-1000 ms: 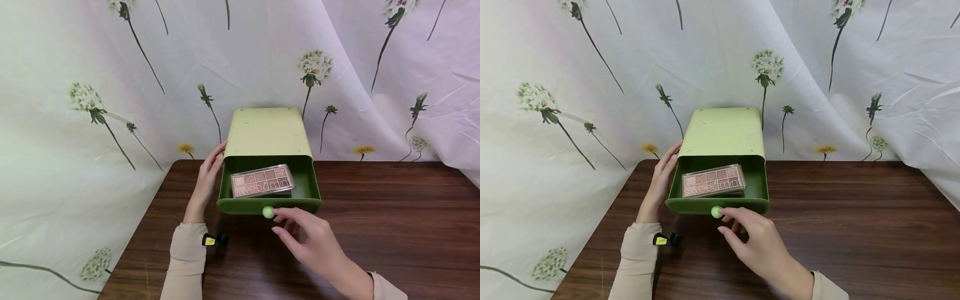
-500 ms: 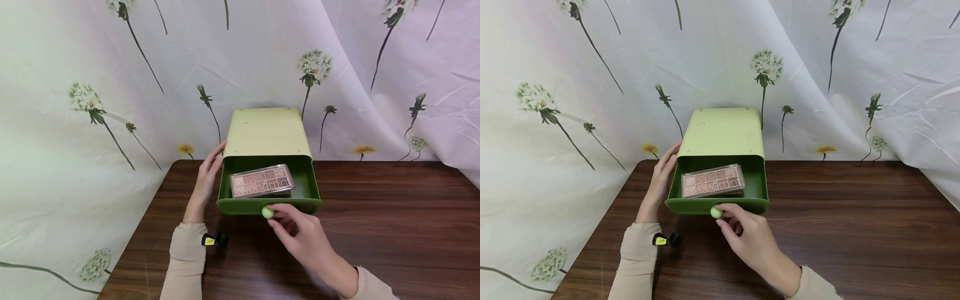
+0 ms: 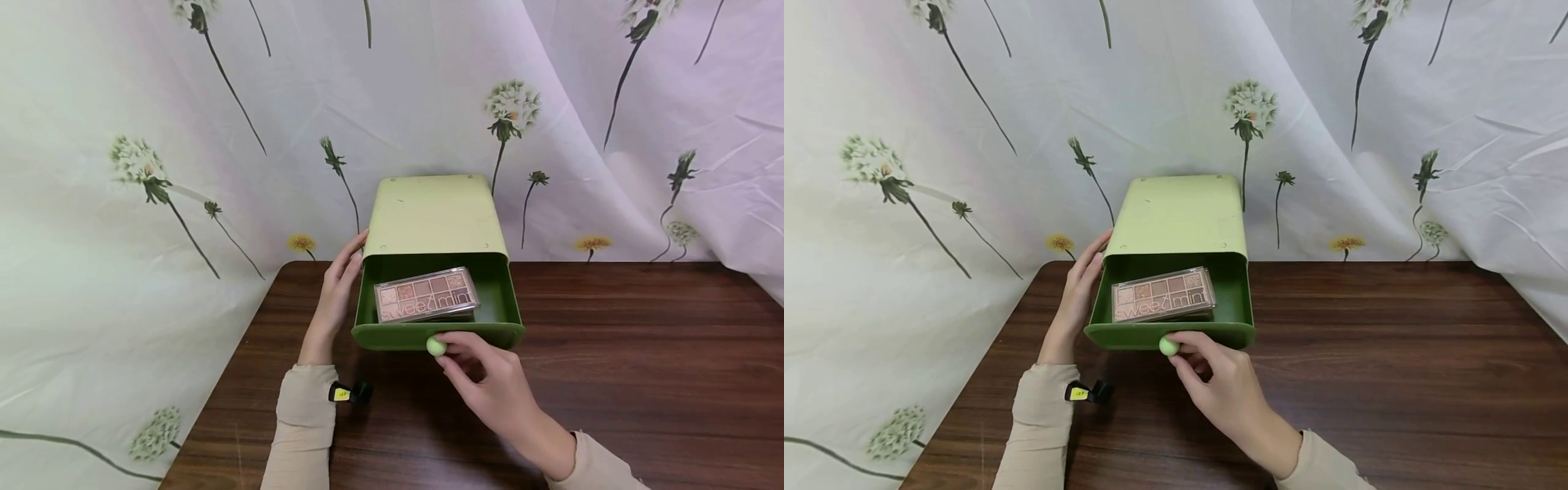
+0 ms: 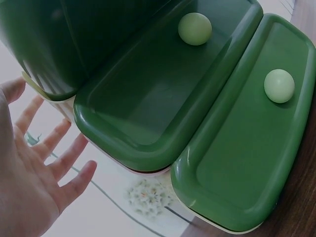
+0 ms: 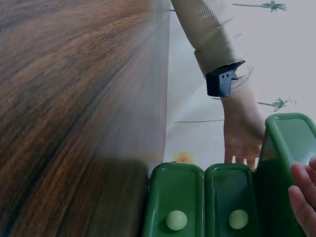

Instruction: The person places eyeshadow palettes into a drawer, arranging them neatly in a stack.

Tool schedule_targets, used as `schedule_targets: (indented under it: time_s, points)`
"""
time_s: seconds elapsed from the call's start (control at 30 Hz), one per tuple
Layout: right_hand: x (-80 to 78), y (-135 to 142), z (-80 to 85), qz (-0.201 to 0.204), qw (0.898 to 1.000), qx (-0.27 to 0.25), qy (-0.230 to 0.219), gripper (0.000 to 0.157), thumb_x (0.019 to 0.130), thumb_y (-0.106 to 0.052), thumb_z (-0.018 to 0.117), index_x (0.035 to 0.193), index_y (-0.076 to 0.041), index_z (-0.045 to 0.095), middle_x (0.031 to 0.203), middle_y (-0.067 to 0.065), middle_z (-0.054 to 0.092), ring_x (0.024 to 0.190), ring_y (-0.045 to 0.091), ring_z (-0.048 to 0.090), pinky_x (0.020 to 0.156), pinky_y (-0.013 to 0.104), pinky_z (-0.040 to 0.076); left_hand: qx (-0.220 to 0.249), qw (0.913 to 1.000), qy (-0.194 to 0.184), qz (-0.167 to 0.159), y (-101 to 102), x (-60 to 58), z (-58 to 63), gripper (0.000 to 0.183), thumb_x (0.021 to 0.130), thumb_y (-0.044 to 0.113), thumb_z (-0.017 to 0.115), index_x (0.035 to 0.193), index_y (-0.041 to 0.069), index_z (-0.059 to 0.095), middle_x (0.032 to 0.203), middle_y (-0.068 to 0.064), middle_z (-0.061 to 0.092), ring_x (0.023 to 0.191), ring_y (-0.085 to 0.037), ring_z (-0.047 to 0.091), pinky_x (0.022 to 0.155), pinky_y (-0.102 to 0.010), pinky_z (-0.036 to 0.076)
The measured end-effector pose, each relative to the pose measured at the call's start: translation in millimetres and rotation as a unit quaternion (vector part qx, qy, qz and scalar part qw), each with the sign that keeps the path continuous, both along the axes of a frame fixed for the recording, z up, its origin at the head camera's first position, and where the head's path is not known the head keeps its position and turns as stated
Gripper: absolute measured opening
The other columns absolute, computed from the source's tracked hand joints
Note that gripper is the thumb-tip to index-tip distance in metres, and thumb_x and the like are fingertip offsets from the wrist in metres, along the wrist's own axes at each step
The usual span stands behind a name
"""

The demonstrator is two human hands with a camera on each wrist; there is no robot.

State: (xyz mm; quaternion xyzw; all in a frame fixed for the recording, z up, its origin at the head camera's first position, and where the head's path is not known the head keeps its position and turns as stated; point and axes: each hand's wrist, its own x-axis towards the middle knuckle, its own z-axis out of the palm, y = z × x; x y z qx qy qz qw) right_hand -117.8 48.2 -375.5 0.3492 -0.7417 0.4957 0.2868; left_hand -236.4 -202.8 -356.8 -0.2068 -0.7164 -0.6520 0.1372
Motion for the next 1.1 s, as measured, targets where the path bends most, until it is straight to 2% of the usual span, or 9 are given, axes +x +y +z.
schedule_targets:
  time_s: [0.47,0.77,1.1]
  points:
    - [-4.6,0,11.3,0.003,1.0,-0.015,0.019,0.039,0.078,0.01,0.076,0.112,-0.006,0.069,0.093,0.004,0.074,0.076,0.01,0.07,0.063,0.017,0.052,0.003,1.0,-0.001,-0.002,1,-0.3,3.7,0.045,0.107,0.024,0.041,0.151,0.015,0.044,0.15,-0.001,0.044,0.134,-0.014,0.042,0.106,-0.042,0.035]
    - [-6.8,1,15.6,-0.002,1.0,-0.012,-0.002,0.039,0.077,0.01,0.077,0.111,-0.008,0.07,0.09,0.003,0.074,0.076,0.009,0.07,0.06,0.018,0.052,-0.002,1.0,-0.006,-0.001,1,0.7,-0.4,0.045,0.107,0.024,0.041,0.151,0.015,0.044,0.152,-0.002,0.042,0.139,-0.015,0.036,0.108,-0.047,0.032]
    - [-19.8,-1,17.1,-0.021,1.0,-0.003,-0.014,0.036,0.08,0.006,0.078,0.112,-0.009,0.07,0.09,0.002,0.074,0.076,0.009,0.069,0.063,0.018,0.051,-0.005,1.0,-0.006,0.0,1,2.3,0.0,0.045,0.108,0.024,0.04,0.151,0.014,0.043,0.153,-0.002,0.04,0.141,-0.017,0.033,0.111,-0.048,0.029]
